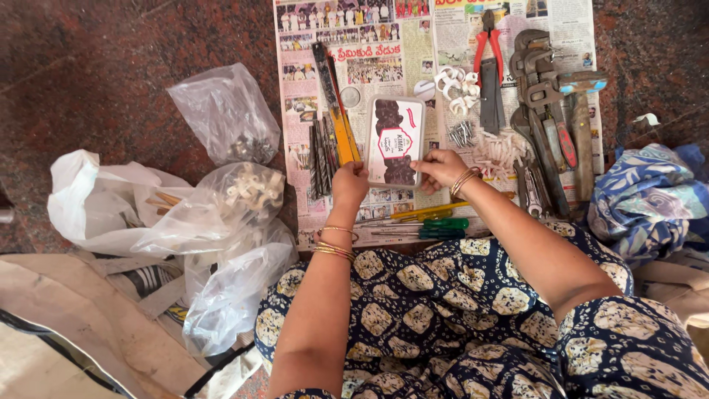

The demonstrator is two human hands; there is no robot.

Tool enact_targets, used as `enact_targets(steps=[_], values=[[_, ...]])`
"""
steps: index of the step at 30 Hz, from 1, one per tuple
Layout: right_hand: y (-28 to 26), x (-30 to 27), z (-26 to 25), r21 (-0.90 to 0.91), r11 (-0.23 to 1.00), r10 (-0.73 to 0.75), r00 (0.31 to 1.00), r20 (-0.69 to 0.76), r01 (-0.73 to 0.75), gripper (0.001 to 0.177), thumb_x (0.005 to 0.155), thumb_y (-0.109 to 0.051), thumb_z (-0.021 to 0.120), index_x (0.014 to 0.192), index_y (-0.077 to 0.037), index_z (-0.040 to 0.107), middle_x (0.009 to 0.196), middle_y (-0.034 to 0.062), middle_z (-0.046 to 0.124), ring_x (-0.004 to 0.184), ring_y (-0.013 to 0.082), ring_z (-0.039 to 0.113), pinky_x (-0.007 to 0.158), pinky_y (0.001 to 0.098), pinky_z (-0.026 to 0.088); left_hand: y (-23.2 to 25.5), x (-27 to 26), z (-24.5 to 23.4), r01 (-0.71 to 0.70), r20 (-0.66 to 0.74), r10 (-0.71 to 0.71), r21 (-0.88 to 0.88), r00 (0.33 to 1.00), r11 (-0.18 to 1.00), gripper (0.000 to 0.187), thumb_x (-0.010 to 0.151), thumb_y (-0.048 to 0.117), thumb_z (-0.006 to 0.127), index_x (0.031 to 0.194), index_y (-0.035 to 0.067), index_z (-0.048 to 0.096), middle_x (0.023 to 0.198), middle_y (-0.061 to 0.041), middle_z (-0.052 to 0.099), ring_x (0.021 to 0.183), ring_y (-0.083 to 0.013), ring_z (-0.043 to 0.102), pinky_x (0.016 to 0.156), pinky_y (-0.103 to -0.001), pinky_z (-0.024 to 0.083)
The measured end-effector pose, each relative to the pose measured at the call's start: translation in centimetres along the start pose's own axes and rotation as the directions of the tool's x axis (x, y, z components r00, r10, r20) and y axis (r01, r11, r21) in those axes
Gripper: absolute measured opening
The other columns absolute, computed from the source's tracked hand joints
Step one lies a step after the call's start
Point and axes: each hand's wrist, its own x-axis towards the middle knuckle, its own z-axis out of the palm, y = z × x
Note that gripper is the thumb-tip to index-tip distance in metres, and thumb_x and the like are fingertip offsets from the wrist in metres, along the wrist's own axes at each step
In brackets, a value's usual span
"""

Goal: The person sits on the floor and sorts various small hardware items, including screws, plastic clips, and tape, from plastic bags onto a newspaper spread. They handle the items one by one, placing them into piles or back into bags.

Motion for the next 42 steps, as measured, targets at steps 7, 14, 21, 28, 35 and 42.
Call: enact_targets(steps=[7, 14, 21, 28, 35, 42], values=[[-4.7, 3.2, -0.8, -0.689, 0.344, -0.926, 0.352, -0.136, 0.638, 0.052, 0.100, -0.036, 0.074, 0.132, 0.003, 0.062, 0.128, 0.0173, 0.062, 0.117, 0.0279, 0.060, 0.103, 0.0416, 0.051, 0.2, 0.1, 0.5, -0.002, -0.012, 0.003, 0.073, 1.000, 0.997, 0.025, 0.090, 0.014, 0.070, 0.111, 0.000, 0.070, 0.098, -0.017, 0.076, 0.092, -0.0329, 0.073, 0.083, -0.041, 0.057], [-10.1, 17.4, 1.7, -0.584, 0.727, -0.403, 0.913, 0.065, 0.362, 0.032, 0.094, -0.034, 0.076, 0.111, -0.006, 0.079, 0.100, 0.0160, 0.077, 0.089, 0.0255, 0.071, 0.086, 0.0388, 0.055, 1.8, -0.6, -0.1, 0.230, 0.101, -0.214, -0.185, 0.972, 0.955, 0.029, 0.093, 0.011, 0.066, 0.120, -0.001, 0.063, 0.102, -0.012, 0.073, 0.083, -0.0229, 0.074, 0.061, -0.036, 0.063], [-9.8, 17.2, 2.1, -0.478, 0.820, -0.391, 0.918, -0.066, 0.315, 0.028, 0.085, -0.029, 0.084, 0.101, -0.007, 0.081, 0.098, 0.0131, 0.078, 0.085, 0.0201, 0.072, 0.085, 0.0356, 0.056, 0.9, -0.3, 0.7, 0.233, 0.110, -0.213, -0.218, 0.971, 0.948, 0.030, 0.094, 0.008, 0.063, 0.122, -0.003, 0.061, 0.105, -0.013, 0.072, 0.081, -0.0246, 0.074, 0.061, -0.036, 0.062], [-6.9, 15.6, -1.1, -0.219, 0.617, -0.770, 0.522, -0.368, 0.756, 0.054, 0.090, -0.021, 0.085, 0.136, -0.005, 0.062, 0.135, 0.0132, 0.060, 0.125, 0.0242, 0.054, 0.104, 0.0384, 0.045, 1.9, -0.8, 0.1, -0.095, -0.064, 0.105, 0.141, 0.992, 0.985, 0.048, 0.088, 0.004, 0.063, 0.136, 0.006, 0.056, 0.119, -0.026, 0.063, 0.104, -0.0421, 0.065, 0.088, -0.047, 0.053], [2.2, 5.1, 1.1, 0.189, 0.929, -0.231, 0.900, -0.371, 0.317, 0.024, 0.090, -0.020, 0.081, 0.103, -0.004, 0.068, 0.093, -0.0008, 0.073, 0.086, 0.0121, 0.067, 0.081, 0.0268, 0.057, 5.8, -2.0, -1.2, -0.289, -0.036, 0.297, 0.148, 0.954, 0.946, 0.063, 0.093, -0.002, 0.052, 0.152, 0.021, 0.048, 0.125, -0.021, 0.064, 0.103, -0.0369, 0.067, 0.091, -0.044, 0.055], [3.4, 6.7, 1.2, 0.308, 0.900, -0.191, 0.916, -0.353, 0.307, 0.018, 0.086, -0.011, 0.082, 0.097, 0.000, 0.074, 0.087, 0.0049, 0.075, 0.073, 0.0122, 0.066, 0.069, 0.0285, 0.055, 6.2, -1.4, -2.1, -0.222, -0.007, 0.224, 0.117, 0.974, 0.968, 0.059, 0.092, -0.003, 0.055, 0.144, 0.023, 0.059, 0.111, -0.019, 0.068, 0.091, -0.0326, 0.069, 0.084, -0.043, 0.056]])
